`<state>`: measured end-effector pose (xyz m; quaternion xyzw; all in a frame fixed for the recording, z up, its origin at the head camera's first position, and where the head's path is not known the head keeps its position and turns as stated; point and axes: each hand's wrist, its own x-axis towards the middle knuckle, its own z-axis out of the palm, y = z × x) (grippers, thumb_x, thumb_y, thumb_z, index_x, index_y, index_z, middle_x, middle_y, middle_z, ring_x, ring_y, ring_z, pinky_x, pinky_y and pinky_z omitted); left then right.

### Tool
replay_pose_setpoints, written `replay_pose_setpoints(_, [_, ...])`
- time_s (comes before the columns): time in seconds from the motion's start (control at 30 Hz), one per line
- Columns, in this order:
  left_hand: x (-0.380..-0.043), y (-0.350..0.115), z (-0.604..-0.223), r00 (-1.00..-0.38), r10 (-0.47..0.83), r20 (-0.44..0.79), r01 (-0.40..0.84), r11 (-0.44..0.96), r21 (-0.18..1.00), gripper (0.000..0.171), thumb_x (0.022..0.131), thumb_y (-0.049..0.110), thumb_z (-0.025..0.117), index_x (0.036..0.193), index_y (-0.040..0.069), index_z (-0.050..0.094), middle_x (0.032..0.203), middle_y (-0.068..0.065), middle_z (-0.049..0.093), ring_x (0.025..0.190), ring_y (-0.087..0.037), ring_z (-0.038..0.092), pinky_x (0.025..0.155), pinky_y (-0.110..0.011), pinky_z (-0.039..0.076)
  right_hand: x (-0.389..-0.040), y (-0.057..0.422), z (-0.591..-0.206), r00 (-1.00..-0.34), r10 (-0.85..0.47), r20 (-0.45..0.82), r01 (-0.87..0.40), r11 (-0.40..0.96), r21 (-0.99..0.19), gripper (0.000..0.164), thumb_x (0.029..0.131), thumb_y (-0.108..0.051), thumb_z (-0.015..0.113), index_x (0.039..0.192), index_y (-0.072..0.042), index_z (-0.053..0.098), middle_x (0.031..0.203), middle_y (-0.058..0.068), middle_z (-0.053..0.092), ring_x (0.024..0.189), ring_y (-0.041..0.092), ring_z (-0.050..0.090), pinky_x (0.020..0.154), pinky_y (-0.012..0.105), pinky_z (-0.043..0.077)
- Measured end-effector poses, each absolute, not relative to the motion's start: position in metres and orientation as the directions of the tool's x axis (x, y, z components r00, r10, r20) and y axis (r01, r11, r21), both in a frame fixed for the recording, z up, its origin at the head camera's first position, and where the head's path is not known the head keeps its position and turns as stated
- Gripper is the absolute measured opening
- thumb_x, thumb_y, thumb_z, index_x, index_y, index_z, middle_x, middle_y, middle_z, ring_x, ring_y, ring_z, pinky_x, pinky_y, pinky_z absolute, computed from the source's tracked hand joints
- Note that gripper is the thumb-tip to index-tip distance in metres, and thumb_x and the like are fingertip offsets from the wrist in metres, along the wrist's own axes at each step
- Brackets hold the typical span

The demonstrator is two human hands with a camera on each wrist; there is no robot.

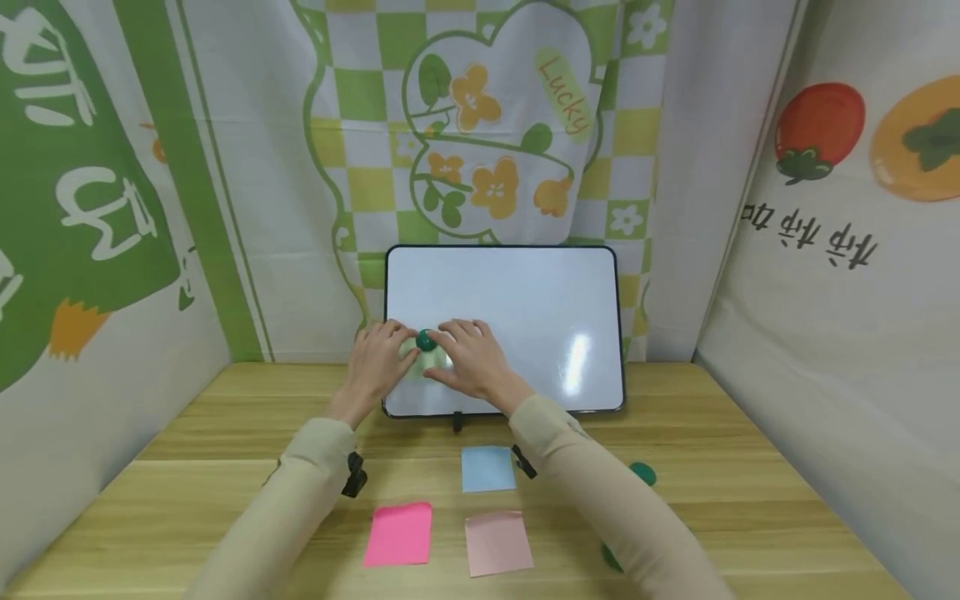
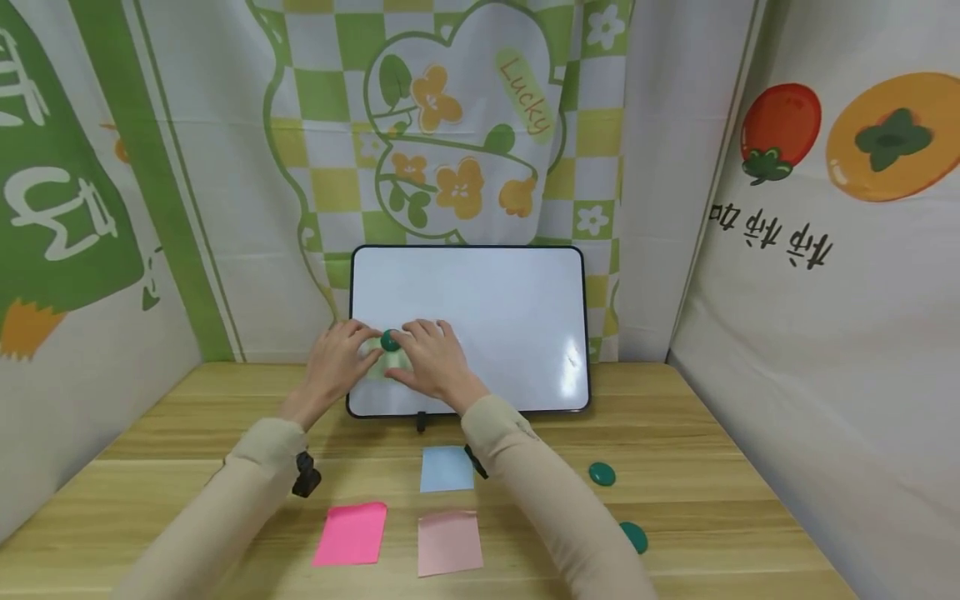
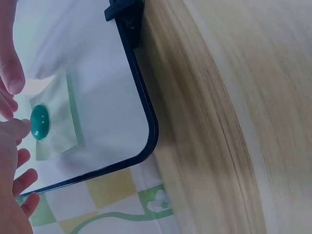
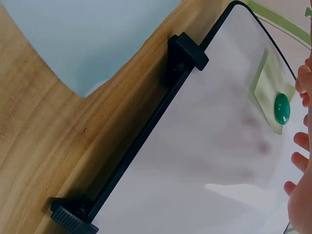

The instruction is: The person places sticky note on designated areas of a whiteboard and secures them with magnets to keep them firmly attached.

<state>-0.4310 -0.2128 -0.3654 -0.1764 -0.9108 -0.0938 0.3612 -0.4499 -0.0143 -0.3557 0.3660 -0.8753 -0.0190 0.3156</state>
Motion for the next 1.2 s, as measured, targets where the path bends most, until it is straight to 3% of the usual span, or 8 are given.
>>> replay_pose_setpoints(0.4, [-0.412, -0.204, -0.359, -0.730, 0.378, 0.570, 0.454, 0.891, -0.009, 0.060, 0.091, 0.048, 0.067, 0.137, 0.010, 0.057, 0.139, -0.014, 0.057, 0.129, -0.037, 0.051, 0.105, -0.058, 0.041, -0.434, 0.011, -0.357, -0.679, -0.618, 0.396, -0.628, 0.768, 0.122, 0.082, 0.089, -0.073, 0.051, 0.154, -0.024, 0.037, 0.161, 0.005, 0.033, 0.151, 0.034, 0.025, 0.117, 0.066, 0.018])
replay_pose_setpoints(0.77, [-0.395, -0.204, -0.365, -0.768, 0.412, 0.491, 0.485, 0.874, 0.025, 0.073, 0.090, 0.053, 0.065, 0.147, 0.011, 0.047, 0.151, -0.016, 0.046, 0.139, -0.041, 0.041, 0.110, -0.063, 0.033, -0.420, 0.055, -0.365, -0.726, -0.598, 0.338, -0.624, 0.780, 0.041, 0.091, 0.087, -0.074, 0.051, 0.157, -0.021, 0.028, 0.164, 0.009, 0.025, 0.152, 0.039, 0.016, 0.117, 0.068, 0.012])
replay_pose_setpoints(1.2, [-0.382, -0.202, -0.372, -0.823, 0.421, 0.380, 0.483, 0.872, 0.080, 0.082, 0.089, 0.055, 0.065, 0.154, 0.013, 0.036, 0.159, -0.017, 0.034, 0.146, -0.045, 0.027, 0.116, -0.065, 0.021, -0.402, 0.075, -0.375, -0.745, -0.602, 0.287, -0.631, 0.776, -0.010, 0.092, 0.089, -0.072, 0.050, 0.159, -0.020, 0.023, 0.165, 0.009, 0.022, 0.153, 0.040, 0.011, 0.117, 0.069, 0.009])
